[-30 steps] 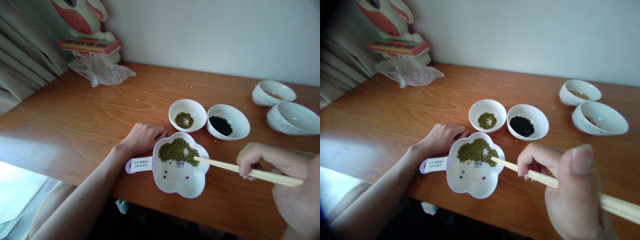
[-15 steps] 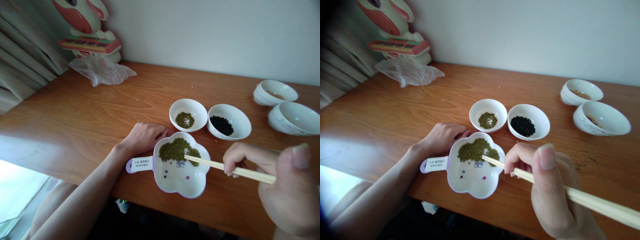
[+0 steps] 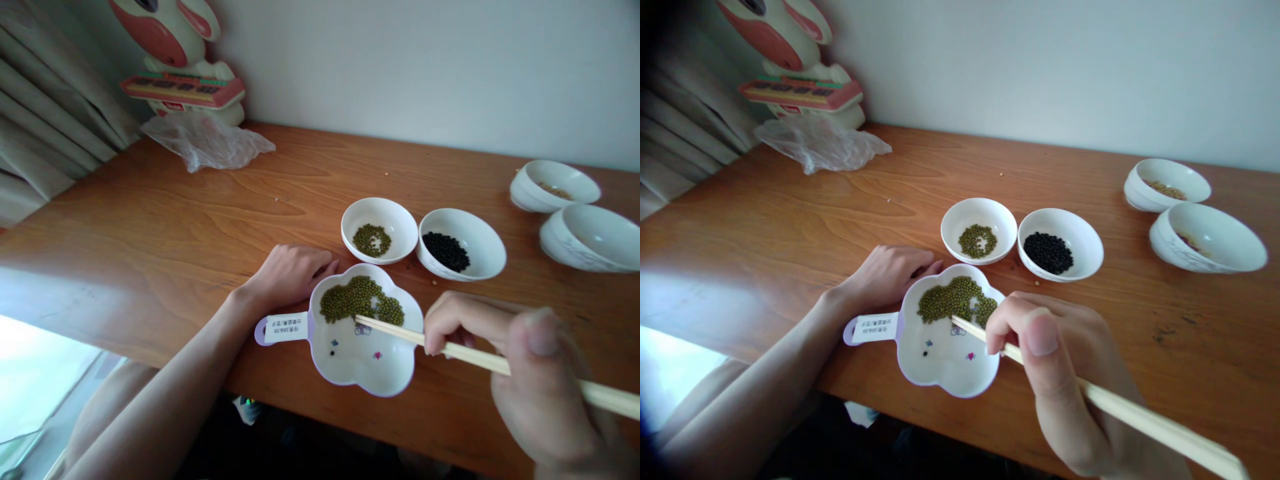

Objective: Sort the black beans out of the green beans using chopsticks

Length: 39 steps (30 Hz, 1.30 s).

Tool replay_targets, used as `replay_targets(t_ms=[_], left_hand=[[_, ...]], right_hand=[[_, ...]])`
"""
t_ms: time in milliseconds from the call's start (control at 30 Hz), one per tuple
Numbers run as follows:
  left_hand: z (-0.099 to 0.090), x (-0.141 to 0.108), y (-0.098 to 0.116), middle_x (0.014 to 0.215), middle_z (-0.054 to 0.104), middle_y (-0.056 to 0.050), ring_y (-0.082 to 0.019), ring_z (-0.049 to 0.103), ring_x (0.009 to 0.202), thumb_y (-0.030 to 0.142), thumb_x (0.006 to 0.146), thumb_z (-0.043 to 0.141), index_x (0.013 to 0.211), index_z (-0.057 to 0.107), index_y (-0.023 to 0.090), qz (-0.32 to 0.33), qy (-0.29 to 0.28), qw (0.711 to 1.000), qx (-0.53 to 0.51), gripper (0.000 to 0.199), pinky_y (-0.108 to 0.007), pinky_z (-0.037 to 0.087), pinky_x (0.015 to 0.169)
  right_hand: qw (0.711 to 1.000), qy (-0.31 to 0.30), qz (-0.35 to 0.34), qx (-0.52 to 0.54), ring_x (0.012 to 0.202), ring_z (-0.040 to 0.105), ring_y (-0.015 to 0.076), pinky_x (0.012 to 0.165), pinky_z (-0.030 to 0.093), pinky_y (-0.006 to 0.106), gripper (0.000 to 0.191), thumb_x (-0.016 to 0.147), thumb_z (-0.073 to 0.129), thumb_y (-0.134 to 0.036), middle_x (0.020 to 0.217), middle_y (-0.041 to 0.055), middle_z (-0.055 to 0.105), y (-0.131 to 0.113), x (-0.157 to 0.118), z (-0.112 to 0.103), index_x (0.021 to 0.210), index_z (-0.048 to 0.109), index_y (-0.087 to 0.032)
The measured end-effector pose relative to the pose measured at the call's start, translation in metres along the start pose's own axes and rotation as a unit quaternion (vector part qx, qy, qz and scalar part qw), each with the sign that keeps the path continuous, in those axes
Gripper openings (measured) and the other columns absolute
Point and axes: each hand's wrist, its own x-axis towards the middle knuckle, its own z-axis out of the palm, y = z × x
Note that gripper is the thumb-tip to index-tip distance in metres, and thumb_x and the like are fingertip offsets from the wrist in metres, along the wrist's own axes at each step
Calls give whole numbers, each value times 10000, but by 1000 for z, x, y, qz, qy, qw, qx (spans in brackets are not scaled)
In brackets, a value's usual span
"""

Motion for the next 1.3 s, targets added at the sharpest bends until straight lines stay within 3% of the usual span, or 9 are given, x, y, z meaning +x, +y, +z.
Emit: replay_targets(t_ms=[433, 600, 800, 1033, 1300], left_hand=[[-3, -1, 2, 732, 680, -3, -120, 460, 590, 420, 1066, 379, 777, 623, 197, 0, 0, 1000, -4, 439, -318, 160, 585], [0, 0, 0, 729, 679, -2, -123, 470, 588, 437, 1063, 388, 766, 632, 199, 2, 1, 1000, 1, 452, -321, 168, 579], [-1, 0, 0, 729, 679, -2, -122, 468, 591, 423, 1058, 394, 759, 621, 199, 0, 1, 1000, -3, 438, -320, 167, 584], [-2, 0, 1, 737, 674, -7, -121, 471, 605, 440, 1060, 368, 759, 613, 197, -2, -6, 1000, -15, 459, -319, 174, 594], [-3, -1, 1, 751, 686, 0, -118, 481, 607, 439, 1064, 371, 784, 615, 204, -4, -10, 1000, -16, 439, -317, 176, 591]], right_hand=[[997, 52, -9, -53, 683, 622, 190, 633, 398, 343, 704, 1040, 166, -636, 717, 19, 687, 0, -3, -12, 732, 682, -269], [999, 31, 7, -19, 678, 615, 195, 639, 413, 345, 734, 1019, 151, -682, 694, 25, 669, 1, -6, -8, 712, 667, -260], [1000, -1, 15, -14, 621, 553, 169, 585, 372, 333, 631, 1039, 250, -631, 680, 17, 639, -5, 0, -1, 747, 659, -249], [999, 27, -7, -27, 670, 610, 174, 617, 400, 329, 689, 1047, 176, -620, 699, 11, 669, -2, -2, -6, 724, 670, -266], [993, 77, -6, -93, 613, 560, 176, 598, 374, 335, 647, 1059, 226, -573, 661, 16, 654, -5, -1, -10, 719, 683, -267]])
